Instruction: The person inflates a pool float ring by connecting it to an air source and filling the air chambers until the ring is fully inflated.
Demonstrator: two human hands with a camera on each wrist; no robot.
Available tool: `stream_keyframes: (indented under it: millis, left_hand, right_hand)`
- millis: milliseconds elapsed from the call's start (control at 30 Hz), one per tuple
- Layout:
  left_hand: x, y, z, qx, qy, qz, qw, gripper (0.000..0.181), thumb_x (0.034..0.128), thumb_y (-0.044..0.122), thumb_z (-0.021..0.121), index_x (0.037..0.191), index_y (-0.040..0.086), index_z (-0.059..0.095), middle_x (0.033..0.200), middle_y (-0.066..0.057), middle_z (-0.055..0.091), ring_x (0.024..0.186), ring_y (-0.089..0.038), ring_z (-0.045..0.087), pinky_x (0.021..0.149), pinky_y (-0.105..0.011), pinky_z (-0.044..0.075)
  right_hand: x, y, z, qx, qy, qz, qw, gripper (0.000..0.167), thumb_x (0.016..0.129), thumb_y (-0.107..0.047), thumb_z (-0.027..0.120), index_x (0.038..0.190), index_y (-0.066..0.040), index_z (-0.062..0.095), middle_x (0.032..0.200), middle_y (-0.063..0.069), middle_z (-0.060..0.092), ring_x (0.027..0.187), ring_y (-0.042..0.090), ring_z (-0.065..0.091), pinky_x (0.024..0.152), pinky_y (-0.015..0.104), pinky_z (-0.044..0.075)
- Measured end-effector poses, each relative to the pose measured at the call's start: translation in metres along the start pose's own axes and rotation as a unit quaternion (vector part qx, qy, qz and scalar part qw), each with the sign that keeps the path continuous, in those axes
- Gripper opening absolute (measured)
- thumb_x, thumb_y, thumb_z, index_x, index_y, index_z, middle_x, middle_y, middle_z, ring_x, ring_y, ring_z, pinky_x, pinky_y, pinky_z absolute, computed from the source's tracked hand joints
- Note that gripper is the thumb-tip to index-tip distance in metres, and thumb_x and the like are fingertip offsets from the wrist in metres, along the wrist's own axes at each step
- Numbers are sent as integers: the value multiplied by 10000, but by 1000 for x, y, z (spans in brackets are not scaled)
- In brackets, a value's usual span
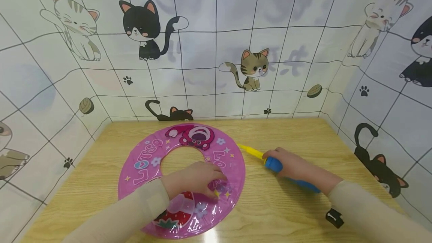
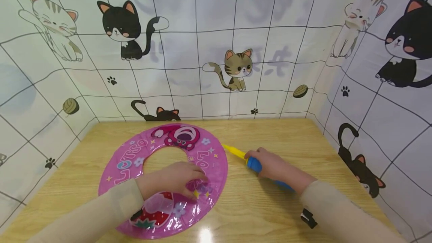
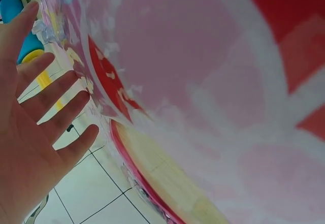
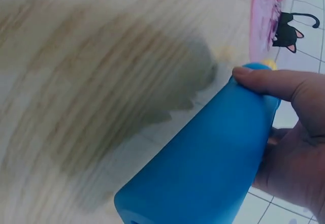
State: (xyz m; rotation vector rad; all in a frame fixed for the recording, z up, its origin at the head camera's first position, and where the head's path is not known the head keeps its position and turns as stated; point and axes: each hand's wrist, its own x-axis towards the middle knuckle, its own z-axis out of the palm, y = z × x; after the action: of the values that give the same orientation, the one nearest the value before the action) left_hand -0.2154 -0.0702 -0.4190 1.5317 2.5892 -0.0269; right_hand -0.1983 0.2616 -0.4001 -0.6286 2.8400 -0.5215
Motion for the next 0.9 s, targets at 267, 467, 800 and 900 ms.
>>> stream_keyframes:
  millis: [267,467,800,900]
  left_hand:
    - [2,3,-1,-787,13,-394,9961,542,763,471,798,1232,244,646,1160,110,625,1075,-80,566,989,-312,436]
    - [6,6,3,-1128,83,-710,9910,492,748,441,820,1166,227,673,1112,109,620,1038,-82,566,957,-300,455]
    - [8,7,4,-1479,193,-781,9857,339,756,294,840,1068,216,735,1122,97,622,1073,-103,562,969,-292,450]
    - [8,7,5,-1509,246,-722,9856,304,774,245,827,1066,205,750,1147,74,622,1105,-123,555,988,-296,437]
  right_hand:
    - [-6,5,-18,308,-312,-448,9980,602,759,67,776,1246,-215,562,1255,178,508,1083,389,523,814,530,527]
    - [-14,8,-27,404,-791,-650,9939,599,794,9,777,1263,-303,573,1288,60,518,1128,337,491,882,578,482]
    - [-25,-5,-42,570,-1268,-931,9859,614,797,-27,789,1256,-373,576,1307,-11,514,1134,322,473,880,558,483]
    - [-25,-11,-44,469,-1323,-1006,9850,610,800,-34,788,1255,-381,579,1306,-20,519,1127,316,475,864,536,497]
